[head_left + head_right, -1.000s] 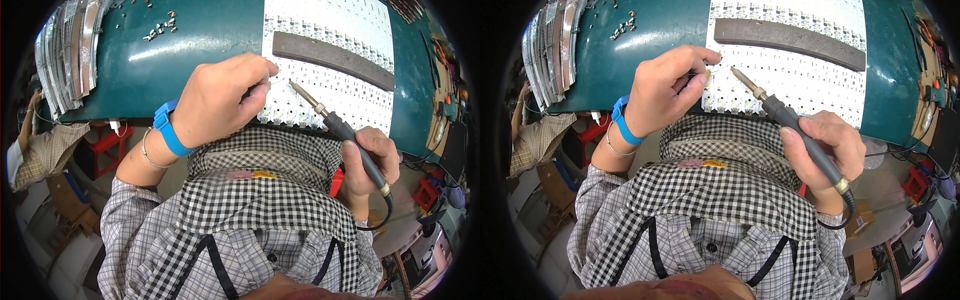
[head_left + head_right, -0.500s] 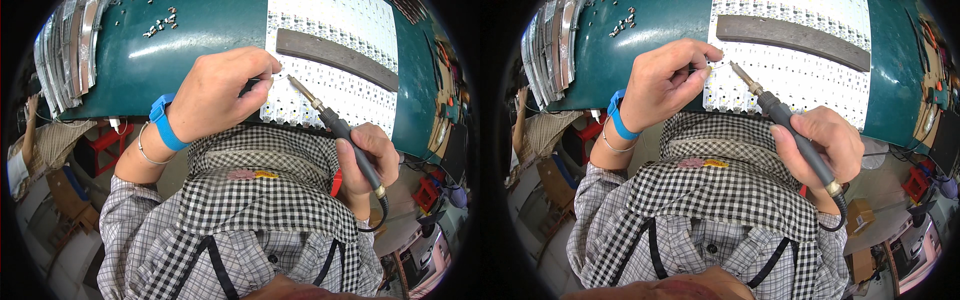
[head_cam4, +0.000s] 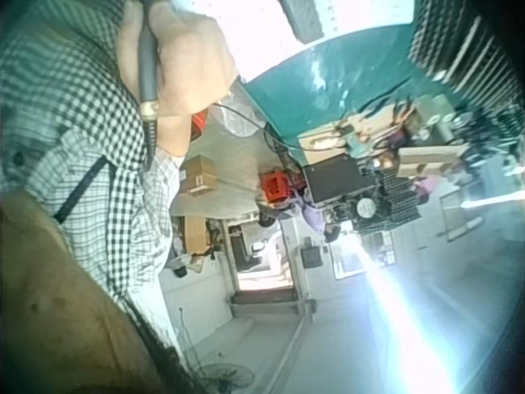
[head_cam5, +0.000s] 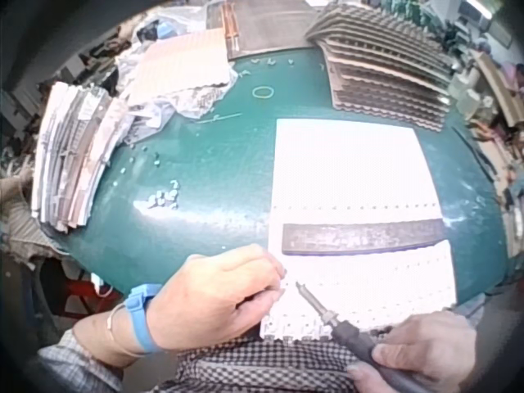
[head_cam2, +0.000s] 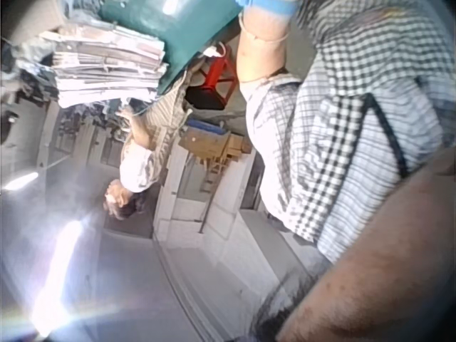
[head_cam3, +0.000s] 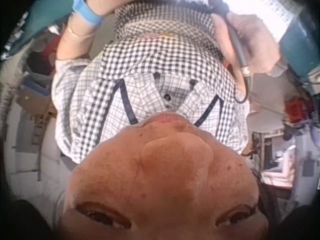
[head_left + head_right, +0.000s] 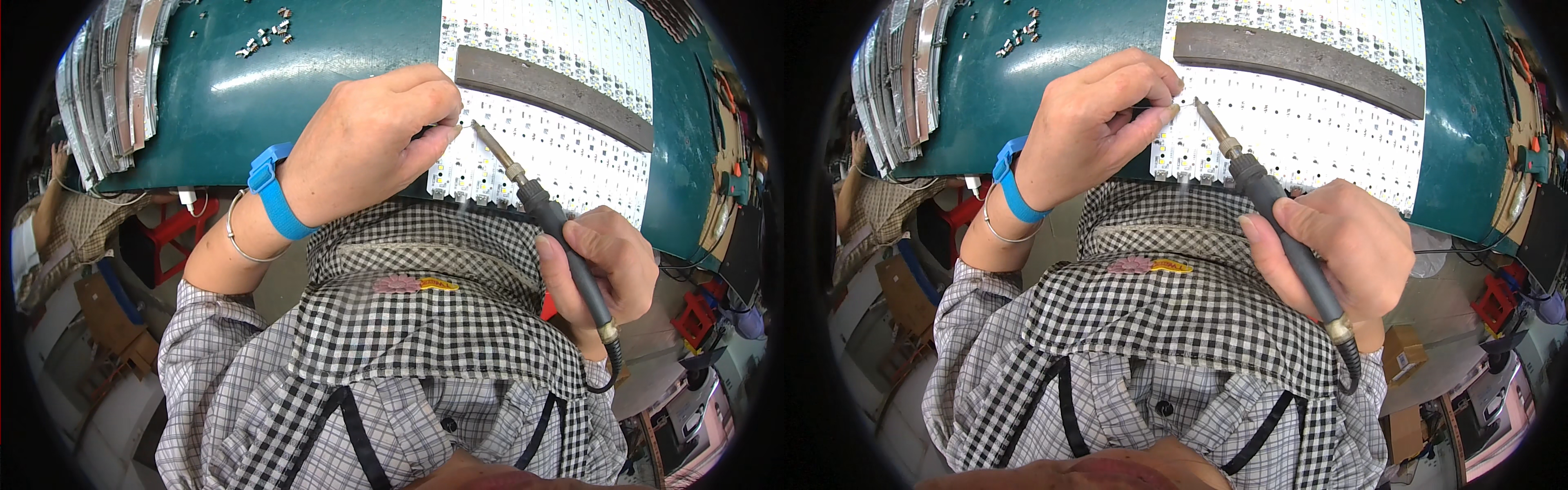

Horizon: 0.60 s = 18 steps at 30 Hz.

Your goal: The person assembles LED beads onto a circuit board panel, then solders the components in place with a soldering iron.

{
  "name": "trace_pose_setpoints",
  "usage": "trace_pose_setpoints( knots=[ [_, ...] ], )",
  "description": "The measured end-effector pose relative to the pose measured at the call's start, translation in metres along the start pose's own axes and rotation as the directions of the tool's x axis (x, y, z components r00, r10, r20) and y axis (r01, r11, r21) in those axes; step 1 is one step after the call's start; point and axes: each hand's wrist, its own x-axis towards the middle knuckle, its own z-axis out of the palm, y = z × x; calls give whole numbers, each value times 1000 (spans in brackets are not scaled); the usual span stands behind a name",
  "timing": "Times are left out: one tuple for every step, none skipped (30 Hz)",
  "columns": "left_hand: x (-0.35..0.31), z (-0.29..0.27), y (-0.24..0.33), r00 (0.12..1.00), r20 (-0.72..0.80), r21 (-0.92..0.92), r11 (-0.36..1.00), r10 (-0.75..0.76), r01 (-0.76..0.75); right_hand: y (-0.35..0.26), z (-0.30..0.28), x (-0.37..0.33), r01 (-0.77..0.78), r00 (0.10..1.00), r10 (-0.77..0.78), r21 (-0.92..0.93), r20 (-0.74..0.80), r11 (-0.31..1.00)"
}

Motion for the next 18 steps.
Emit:
trace_pose_setpoints(
  knots=[
    [0, 0, 0, 1000, 0, 0, 1000, 1, -1, 0, 0, 0, 10, 1000, -10, -17, 10, 1000],
    [0, 0, 1, 1000, -18, -8, 1000, -6, 5, 1, 0, -1, 10, 1000, -9, -17, 10, 1000],
    [1, -1, 2, 999, -36, -17, 1000, -12, 12, 5, 0, -5, -9, 999, 11, 35, -53, 999],
    [0, -4, 1, 999, -36, -17, 1000, -13, 12, 7, 0, -7, -24, 993, 34, 88, -112, 996],
    [-2, -8, 0, 999, -52, 5, 1000, -3, 3, 9, -4, -10, -24, 993, 34, 88, -111, 996],
    [-4, -12, 0, 998, -68, 27, 1000, 7, -5, 9, -8, -13, -58, 988, 77, 136, -136, 989],
    [-6, -13, 0, 998, -68, 26, 1000, 8, -6, 9, -10, -15, -91, 980, 121, 183, -160, 979],
    [-8, -14, 0, 995, -93, 12, 1000, -27, 28, 9, -9, -17, -87, 975, 122, 189, -187, 978],
    [-10, -14, 1, 991, -118, -2, 998, -61, 61, 9, -9, -17, -87, 975, 123, 188, -187, 978],
    [-10, -14, 2, 991, -118, -1, 998, -62, 62, 9, -8, -15, -85, 978, 117, 180, -175, 980],
    [-10, -14, 4, 990, -119, -10, 997, -78, 78, 9, -7, -14, -82, 980, 110, 171, -164, 982],
    [-10, -13, 4, 988, -121, -19, 996, -94, 93, 10, -6, -13, -82, 980, 110, 172, -163, 982],
    [-11, -12, 4, 988, -123, -17, 995, -97, 96, 10, -4, -12, -73, 985, 100, 183, -142, 980],
    [-10, -10, 4, 989, -131, -28, 997, -71, 68, 9, -1, -11, -65, 989, 90, 195, -121, 979],
    [-11, -9, 4, 989, -139, -37, 999, -44, 39, 9, 1, -10, -63, 989, 88, 197, -119, 978],
    [-11, -9, 3, 989, -139, -38, 999, -43, 38, 8, 3, -9, -57, 990, 78, 181, -115, 982],
    [-12, -7, 2, 992, -119, -39, 998, -52, 47, 8, 5, -9, -50, 991, 68, 164, -111, 985],
    [-13, -7, 1, 993, -99, -39, 998, -60, 56, 9, 7, -9, -44, 991, 63, 163, -116, 986]
  ],
)
